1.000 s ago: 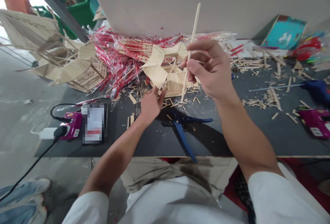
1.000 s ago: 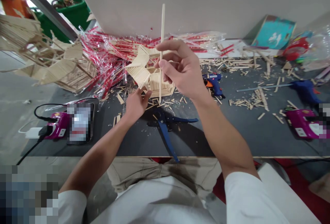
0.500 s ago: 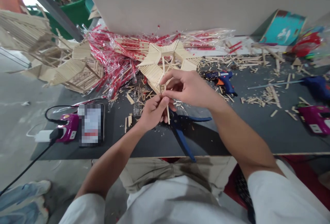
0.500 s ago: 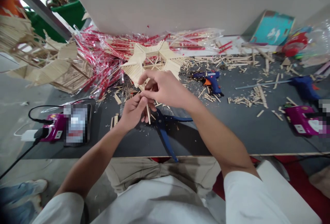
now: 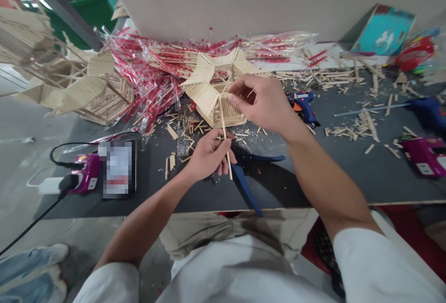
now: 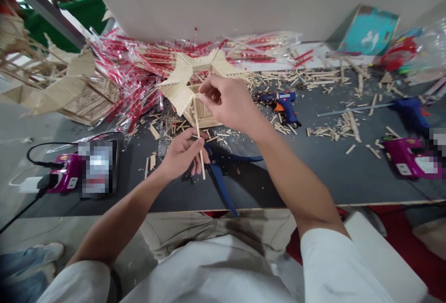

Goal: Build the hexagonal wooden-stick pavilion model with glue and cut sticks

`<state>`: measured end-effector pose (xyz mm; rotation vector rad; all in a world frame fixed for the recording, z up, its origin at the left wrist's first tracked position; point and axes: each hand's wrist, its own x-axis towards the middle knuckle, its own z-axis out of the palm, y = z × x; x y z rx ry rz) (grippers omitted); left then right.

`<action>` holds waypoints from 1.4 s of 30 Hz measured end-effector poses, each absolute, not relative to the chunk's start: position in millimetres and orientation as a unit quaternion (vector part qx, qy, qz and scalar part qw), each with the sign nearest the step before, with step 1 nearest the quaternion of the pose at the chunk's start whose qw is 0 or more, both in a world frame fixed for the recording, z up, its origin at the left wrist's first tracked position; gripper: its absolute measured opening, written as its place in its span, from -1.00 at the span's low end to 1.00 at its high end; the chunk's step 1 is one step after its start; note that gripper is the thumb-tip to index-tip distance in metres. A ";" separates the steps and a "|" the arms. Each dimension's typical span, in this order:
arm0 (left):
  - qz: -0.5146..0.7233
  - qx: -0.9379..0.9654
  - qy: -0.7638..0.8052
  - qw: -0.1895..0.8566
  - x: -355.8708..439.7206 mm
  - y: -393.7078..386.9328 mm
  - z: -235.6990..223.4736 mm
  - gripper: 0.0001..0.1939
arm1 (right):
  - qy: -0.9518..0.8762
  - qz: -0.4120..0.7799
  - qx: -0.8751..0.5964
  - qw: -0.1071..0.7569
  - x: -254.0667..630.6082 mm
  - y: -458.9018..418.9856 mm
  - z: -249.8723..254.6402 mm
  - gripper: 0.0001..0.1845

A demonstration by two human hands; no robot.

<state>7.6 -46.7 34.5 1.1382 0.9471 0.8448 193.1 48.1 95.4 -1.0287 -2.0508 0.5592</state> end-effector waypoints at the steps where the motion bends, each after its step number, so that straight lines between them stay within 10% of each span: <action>1: 0.368 0.497 0.420 0.664 8.3 -47.9 37.3 -0.58 | -0.805 0.214 -0.405 0.377 192.0 48.1 95.2 -0.84; 42: 0.339 0.487 0.475 0.649 10.3 -53.0 44.8 -0.78 | -0.817 0.237 -0.401 0.340 188.1 52.7 95.6 -0.89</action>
